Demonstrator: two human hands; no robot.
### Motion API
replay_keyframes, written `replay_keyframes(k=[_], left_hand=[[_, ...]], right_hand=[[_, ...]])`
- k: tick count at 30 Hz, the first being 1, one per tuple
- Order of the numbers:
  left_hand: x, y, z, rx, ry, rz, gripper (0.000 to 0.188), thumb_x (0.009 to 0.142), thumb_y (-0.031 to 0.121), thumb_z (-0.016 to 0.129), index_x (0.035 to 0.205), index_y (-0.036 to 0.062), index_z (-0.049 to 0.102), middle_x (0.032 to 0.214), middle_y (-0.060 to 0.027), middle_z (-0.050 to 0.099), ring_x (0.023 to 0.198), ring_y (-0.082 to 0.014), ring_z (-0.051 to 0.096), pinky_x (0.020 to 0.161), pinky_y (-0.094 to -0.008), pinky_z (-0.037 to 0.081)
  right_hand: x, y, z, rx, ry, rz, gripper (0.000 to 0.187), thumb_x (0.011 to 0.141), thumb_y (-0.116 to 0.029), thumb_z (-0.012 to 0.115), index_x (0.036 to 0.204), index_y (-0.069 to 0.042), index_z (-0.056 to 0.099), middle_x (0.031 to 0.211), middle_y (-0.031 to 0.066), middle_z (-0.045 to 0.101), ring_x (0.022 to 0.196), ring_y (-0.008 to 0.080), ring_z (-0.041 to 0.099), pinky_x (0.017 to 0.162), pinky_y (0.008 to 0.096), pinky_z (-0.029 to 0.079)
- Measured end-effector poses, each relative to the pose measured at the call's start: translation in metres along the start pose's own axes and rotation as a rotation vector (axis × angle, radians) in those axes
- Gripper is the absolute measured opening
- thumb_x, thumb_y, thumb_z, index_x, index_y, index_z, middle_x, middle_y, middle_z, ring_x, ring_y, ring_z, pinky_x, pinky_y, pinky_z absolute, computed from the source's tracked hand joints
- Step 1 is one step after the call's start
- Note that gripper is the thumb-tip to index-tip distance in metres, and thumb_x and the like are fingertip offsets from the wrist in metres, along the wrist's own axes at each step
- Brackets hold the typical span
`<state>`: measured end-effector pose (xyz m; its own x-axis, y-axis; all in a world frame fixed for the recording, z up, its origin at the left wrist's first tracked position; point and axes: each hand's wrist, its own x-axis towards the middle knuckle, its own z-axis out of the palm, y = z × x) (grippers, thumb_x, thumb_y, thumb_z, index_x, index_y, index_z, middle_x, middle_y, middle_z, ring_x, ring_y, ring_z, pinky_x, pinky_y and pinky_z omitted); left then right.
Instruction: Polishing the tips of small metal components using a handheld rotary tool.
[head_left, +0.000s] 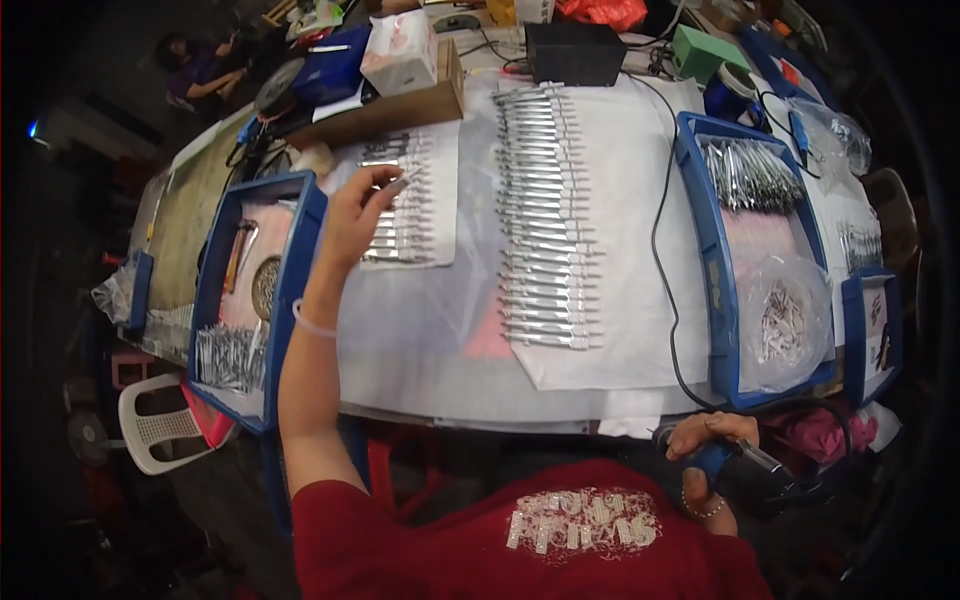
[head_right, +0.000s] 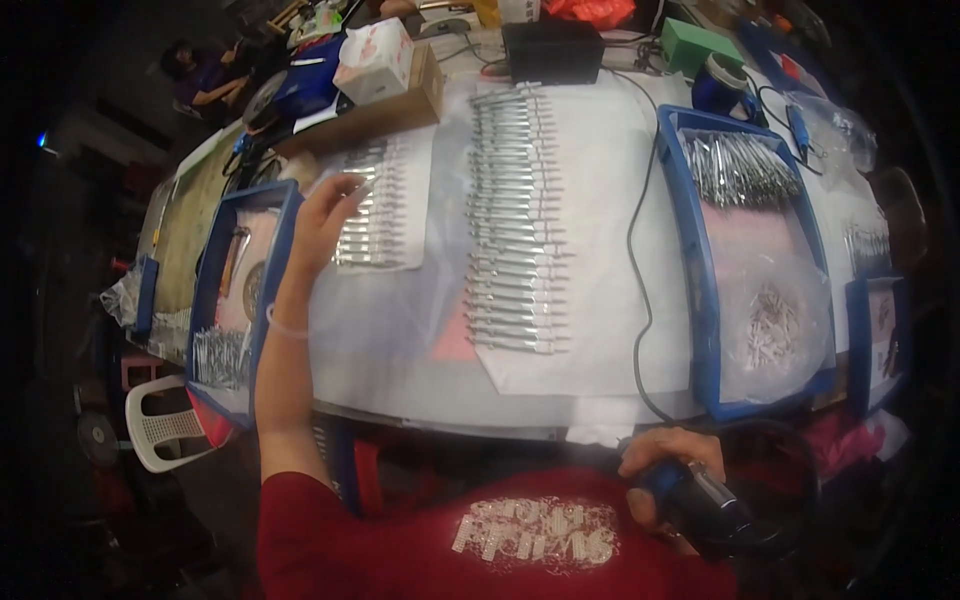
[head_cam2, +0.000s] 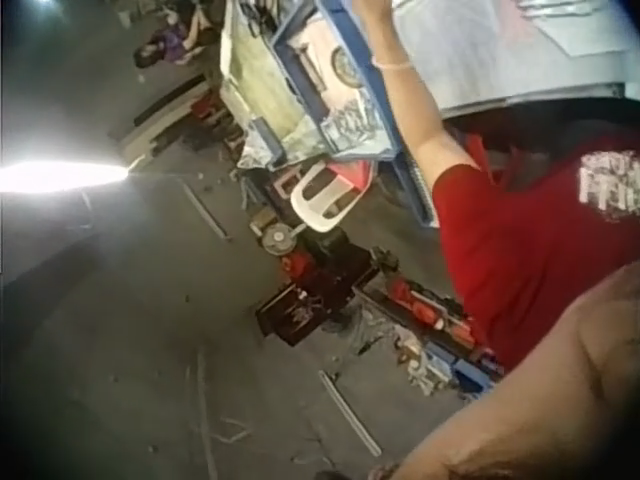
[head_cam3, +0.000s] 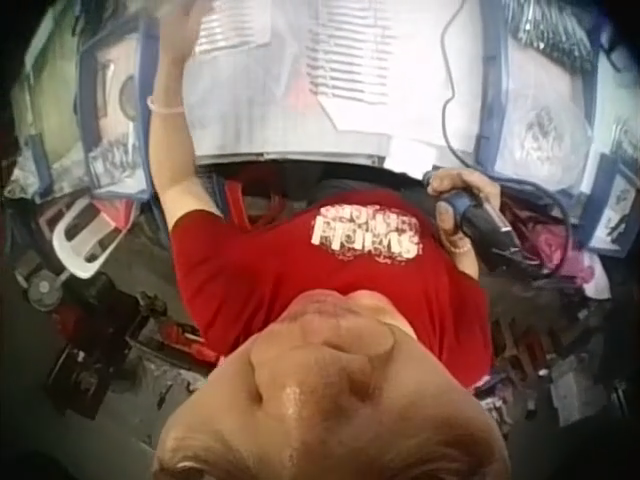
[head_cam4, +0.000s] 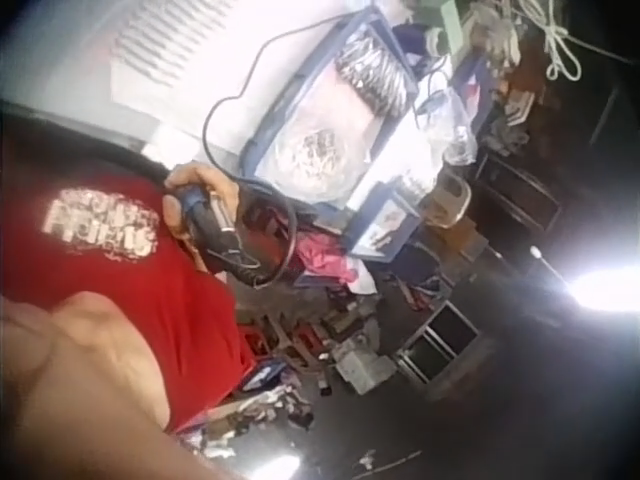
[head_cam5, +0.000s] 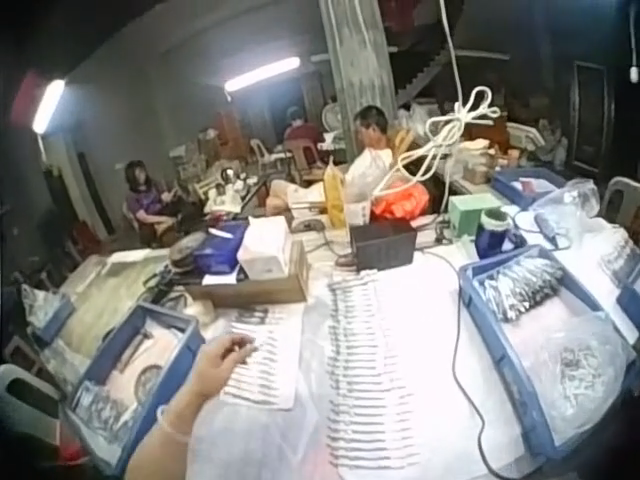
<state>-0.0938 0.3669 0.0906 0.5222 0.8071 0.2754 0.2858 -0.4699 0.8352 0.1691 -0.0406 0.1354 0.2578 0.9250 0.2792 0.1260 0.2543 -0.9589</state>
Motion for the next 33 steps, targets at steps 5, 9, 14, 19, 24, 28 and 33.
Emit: replay_keyframes(k=[5,9,14,19,24,28,33], left_hand=[[0.087,-0.078,-0.028,0.069,-0.091,0.049,0.015,0.083,0.0,0.06,0.098,0.0004,0.059,0.087,-0.0013,0.062,0.084,-0.0099,0.056,0.076,-0.0237,0.045],[0.123,-0.106,-0.031,0.189,-0.328,-0.022,0.014,0.079,-0.001,0.062,0.094,0.0003,0.06,0.082,-0.0018,0.061,0.078,-0.0104,0.055,0.073,-0.0245,0.046],[0.137,-0.115,-0.025,0.136,-0.482,-0.174,0.012,0.077,-0.001,0.065,0.089,0.0001,0.065,0.081,-0.0021,0.062,0.077,-0.0098,0.055,0.071,-0.0236,0.047],[0.134,-0.134,-0.036,0.315,-0.424,0.031,0.014,0.078,0.004,0.065,0.091,0.0031,0.07,0.086,-0.0078,0.064,0.079,-0.0204,0.061,0.076,-0.028,0.048],[0.131,-0.108,-0.012,0.471,-0.228,0.175,0.014,0.08,0.008,0.065,0.092,0.0027,0.069,0.088,-0.0124,0.063,0.08,-0.0246,0.062,0.075,-0.0321,0.048],[0.132,-0.064,0.029,0.31,-0.213,0.183,0.015,0.081,0.008,0.064,0.093,0.001,0.067,0.087,-0.0129,0.063,0.079,-0.0276,0.062,0.072,-0.0329,0.048],[0.167,-0.04,0.114,0.3,-0.216,0.365,0.017,0.082,0.012,0.062,0.095,0.0016,0.065,0.091,-0.0157,0.063,0.084,-0.0326,0.062,0.074,-0.0369,0.048]], right_hand=[[0.012,0.0,0.011,-0.07,0.124,0.085,0.023,0.074,0.0,0.071,0.092,-0.004,0.058,0.084,0.0077,0.061,0.069,0.0119,0.058,0.061,0.0253,0.046],[0.015,0.01,-0.003,-0.156,-0.07,-0.043,0.061,0.071,0.001,0.073,0.122,-0.006,0.041,0.085,0.0092,0.064,0.078,0.0185,0.064,0.067,0.0294,0.052],[0.026,0.009,0.0,-0.111,-0.087,-0.003,0.062,0.071,0.001,0.075,0.123,-0.005,0.041,0.087,0.0111,0.065,0.073,0.018,0.064,0.064,0.028,0.052],[0.039,0.013,-0.002,-0.108,-0.174,-0.022,0.064,0.069,0.0,0.078,0.122,-0.003,0.041,0.085,0.012,0.065,0.072,0.0196,0.065,0.063,0.0282,0.052],[0.037,0.012,-0.005,-0.106,-0.141,-0.022,0.062,0.069,-0.001,0.078,0.12,-0.002,0.043,0.085,0.0112,0.065,0.074,0.0206,0.065,0.065,0.0287,0.052],[0.034,0.013,-0.011,-0.089,-0.109,-0.038,0.06,0.07,-0.001,0.078,0.119,-0.001,0.044,0.086,0.0102,0.065,0.076,0.0205,0.065,0.066,0.0289,0.052],[0.035,0.004,-0.012,-0.071,-0.043,0.08,0.043,0.069,-0.005,0.08,0.104,-0.003,0.055,0.078,0.007,0.066,0.064,0.0154,0.064,0.058,0.0265,0.05]])
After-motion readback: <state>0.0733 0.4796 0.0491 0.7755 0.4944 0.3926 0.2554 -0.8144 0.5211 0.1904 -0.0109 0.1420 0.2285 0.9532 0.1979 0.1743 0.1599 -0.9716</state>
